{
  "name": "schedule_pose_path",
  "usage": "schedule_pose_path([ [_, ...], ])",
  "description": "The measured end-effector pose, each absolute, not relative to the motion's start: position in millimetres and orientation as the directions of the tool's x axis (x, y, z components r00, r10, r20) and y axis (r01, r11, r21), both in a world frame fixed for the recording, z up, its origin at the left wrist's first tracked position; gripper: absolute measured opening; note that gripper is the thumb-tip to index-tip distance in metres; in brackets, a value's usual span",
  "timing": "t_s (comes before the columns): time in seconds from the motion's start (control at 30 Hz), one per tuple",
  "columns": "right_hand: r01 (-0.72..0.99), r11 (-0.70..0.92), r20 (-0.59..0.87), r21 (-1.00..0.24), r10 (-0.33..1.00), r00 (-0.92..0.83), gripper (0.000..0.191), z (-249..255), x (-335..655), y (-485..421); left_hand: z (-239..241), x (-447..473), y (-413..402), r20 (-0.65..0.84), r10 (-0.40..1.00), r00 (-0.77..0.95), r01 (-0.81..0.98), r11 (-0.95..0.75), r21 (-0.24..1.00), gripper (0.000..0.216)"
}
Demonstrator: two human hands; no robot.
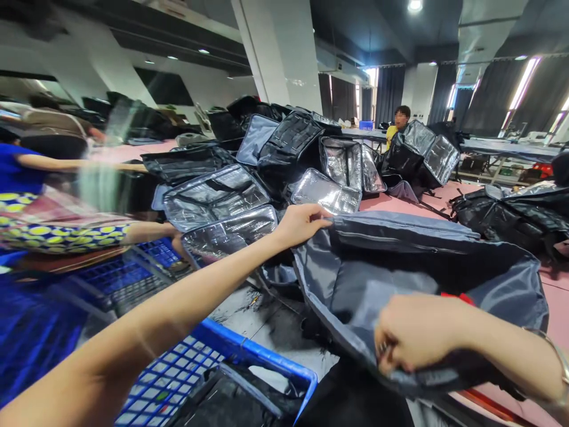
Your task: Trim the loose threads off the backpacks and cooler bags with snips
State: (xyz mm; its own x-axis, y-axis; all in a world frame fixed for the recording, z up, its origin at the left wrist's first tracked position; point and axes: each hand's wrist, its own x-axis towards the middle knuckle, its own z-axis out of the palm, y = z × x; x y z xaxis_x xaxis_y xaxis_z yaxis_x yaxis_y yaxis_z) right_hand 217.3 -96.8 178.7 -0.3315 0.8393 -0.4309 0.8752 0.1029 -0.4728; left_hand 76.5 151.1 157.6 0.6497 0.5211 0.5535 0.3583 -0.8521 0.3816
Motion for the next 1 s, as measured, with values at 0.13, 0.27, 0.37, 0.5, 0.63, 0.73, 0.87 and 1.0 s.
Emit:
schedule_pose_path([
  [0.13, 0.895, -0.006, -0.061, -0.447, 0.998, -0.024, 0.022, 178, 225, -39, 151, 81, 153, 0.513, 0.59, 0.624, 0.319, -0.791, 0.523, 0.011],
  [0.27, 0.922, -0.127, 0.362, -0.367, 0.893, 0.267, 0.018, 164, 223, 9, 144, 85, 158, 0.45, 0.662, 0.6, 0.257, -0.692, 0.675, 0.014],
  [0.37, 0.917, -0.181, 0.461, -0.355, 0.819, 0.341, 0.022, 151, 218, 26, 139, 86, 159, 0.402, 0.711, 0.578, 0.219, -0.609, 0.762, 0.017],
  [0.5, 0.918, -0.254, 0.505, -0.304, 0.774, 0.382, 0.028, 145, 215, 35, 134, 83, 153, 0.371, 0.708, 0.601, 0.141, -0.55, 0.823, 0.018],
  [0.63, 0.92, -0.276, 0.448, -0.279, 0.81, 0.379, 0.027, 149, 220, 43, 134, 79, 149, 0.339, 0.658, 0.673, 0.109, -0.541, 0.834, 0.02],
  [0.73, 0.914, -0.29, 0.419, -0.284, 0.82, 0.39, 0.028, 151, 225, 48, 134, 77, 150, 0.378, 0.62, 0.687, 0.127, -0.615, 0.778, 0.023],
  [0.87, 0.91, -0.304, 0.395, -0.283, 0.827, 0.399, 0.029, 152, 227, 52, 133, 75, 148, 0.471, 0.559, 0.683, 0.182, -0.754, 0.631, 0.025],
  [1.0, 0.901, -0.309, 0.383, -0.304, 0.826, 0.413, 0.028, 153, 229, 53, 136, 77, 145, 0.54, 0.507, 0.672, 0.266, -0.846, 0.463, 0.015],
])
